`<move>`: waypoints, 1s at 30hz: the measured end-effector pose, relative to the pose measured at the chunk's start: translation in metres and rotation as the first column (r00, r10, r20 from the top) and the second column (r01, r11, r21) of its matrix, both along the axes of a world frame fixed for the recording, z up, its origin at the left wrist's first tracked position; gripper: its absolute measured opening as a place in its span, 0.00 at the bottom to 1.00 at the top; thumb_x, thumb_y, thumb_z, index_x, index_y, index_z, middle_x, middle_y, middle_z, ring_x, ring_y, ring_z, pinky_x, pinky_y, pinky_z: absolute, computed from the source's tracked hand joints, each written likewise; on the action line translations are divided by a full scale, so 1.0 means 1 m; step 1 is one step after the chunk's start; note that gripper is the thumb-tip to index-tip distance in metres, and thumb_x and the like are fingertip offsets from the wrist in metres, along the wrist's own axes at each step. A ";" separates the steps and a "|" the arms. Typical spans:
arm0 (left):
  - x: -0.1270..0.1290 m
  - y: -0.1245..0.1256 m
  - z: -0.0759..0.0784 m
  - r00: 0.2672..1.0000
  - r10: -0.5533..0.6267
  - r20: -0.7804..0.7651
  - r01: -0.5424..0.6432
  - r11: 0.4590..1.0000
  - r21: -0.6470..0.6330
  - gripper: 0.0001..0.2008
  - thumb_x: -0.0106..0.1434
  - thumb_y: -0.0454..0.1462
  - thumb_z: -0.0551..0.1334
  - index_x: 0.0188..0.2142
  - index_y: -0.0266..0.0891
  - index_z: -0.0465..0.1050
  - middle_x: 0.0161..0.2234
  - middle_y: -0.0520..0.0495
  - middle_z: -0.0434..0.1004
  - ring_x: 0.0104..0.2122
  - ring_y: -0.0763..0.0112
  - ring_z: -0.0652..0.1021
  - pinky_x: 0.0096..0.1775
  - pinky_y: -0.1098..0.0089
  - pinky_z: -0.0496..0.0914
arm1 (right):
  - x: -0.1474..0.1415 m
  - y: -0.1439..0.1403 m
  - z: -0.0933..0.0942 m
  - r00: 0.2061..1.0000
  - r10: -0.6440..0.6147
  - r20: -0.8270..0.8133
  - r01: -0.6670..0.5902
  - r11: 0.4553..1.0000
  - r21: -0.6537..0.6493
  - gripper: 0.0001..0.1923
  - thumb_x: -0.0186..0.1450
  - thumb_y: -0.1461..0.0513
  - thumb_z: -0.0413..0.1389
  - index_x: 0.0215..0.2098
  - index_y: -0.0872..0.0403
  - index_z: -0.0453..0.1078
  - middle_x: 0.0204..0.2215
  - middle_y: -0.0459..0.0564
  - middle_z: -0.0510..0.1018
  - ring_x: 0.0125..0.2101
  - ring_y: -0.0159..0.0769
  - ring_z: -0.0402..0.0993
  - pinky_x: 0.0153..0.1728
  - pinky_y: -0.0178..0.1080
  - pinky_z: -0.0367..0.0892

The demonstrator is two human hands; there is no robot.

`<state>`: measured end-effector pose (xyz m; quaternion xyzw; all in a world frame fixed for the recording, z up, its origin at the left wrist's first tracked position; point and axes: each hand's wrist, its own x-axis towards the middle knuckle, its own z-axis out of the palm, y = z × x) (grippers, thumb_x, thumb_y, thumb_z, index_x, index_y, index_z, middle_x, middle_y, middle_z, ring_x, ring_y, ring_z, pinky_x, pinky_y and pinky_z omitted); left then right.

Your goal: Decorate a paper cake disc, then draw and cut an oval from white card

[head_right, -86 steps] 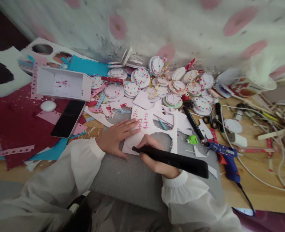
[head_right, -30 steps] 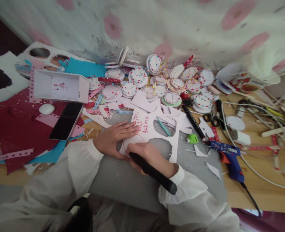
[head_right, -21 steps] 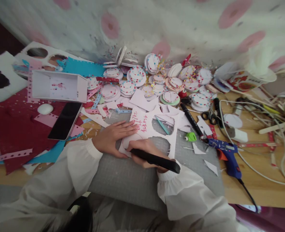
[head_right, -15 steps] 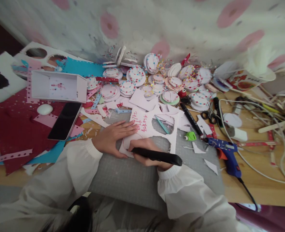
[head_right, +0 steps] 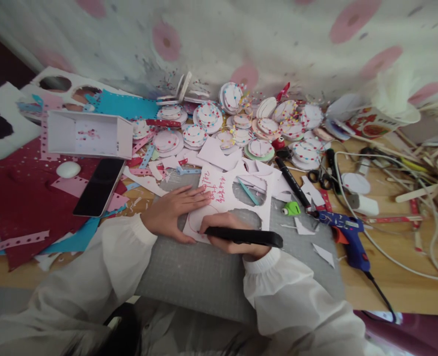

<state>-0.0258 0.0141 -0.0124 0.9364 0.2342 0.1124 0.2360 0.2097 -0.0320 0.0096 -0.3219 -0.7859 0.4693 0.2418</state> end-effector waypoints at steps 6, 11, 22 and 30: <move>0.000 0.000 0.001 1.000 0.002 0.005 -0.002 1.000 0.005 0.51 0.49 0.58 0.67 0.66 0.40 0.54 0.66 0.39 0.56 0.66 0.51 0.58 0.64 0.51 0.50 | 0.004 -0.004 0.011 0.996 0.094 0.009 -0.091 0.983 -0.161 0.11 0.59 0.68 0.55 0.41 0.56 0.72 0.28 0.46 0.75 0.26 0.29 0.68 0.27 0.30 0.63; -0.001 -0.001 0.002 1.000 0.007 0.003 -0.007 1.000 0.024 0.50 0.50 0.58 0.67 0.66 0.38 0.55 0.65 0.39 0.57 0.66 0.52 0.57 0.64 0.52 0.50 | 0.007 -0.018 0.014 0.997 -0.051 -0.061 0.041 0.987 -0.159 0.16 0.61 0.60 0.60 0.47 0.55 0.73 0.37 0.53 0.81 0.36 0.36 0.77 0.38 0.36 0.71; 0.001 -0.001 0.004 1.000 0.010 0.018 -0.010 1.000 0.001 0.49 0.50 0.56 0.67 0.66 0.40 0.54 0.65 0.39 0.57 0.66 0.51 0.58 0.64 0.52 0.51 | -0.012 -0.029 -0.006 0.882 -0.471 -0.020 0.455 0.861 -0.227 0.10 0.62 0.54 0.60 0.32 0.51 0.67 0.21 0.42 0.71 0.21 0.30 0.66 0.19 0.32 0.59; 0.001 0.000 0.003 0.999 0.003 0.036 -0.004 1.000 0.024 0.49 0.50 0.56 0.67 0.66 0.39 0.54 0.65 0.39 0.58 0.65 0.51 0.58 0.63 0.52 0.53 | -0.006 -0.028 -0.002 0.925 -0.362 -0.118 0.331 0.918 -0.219 0.11 0.64 0.56 0.57 0.29 0.52 0.64 0.23 0.42 0.68 0.23 0.29 0.61 0.22 0.32 0.58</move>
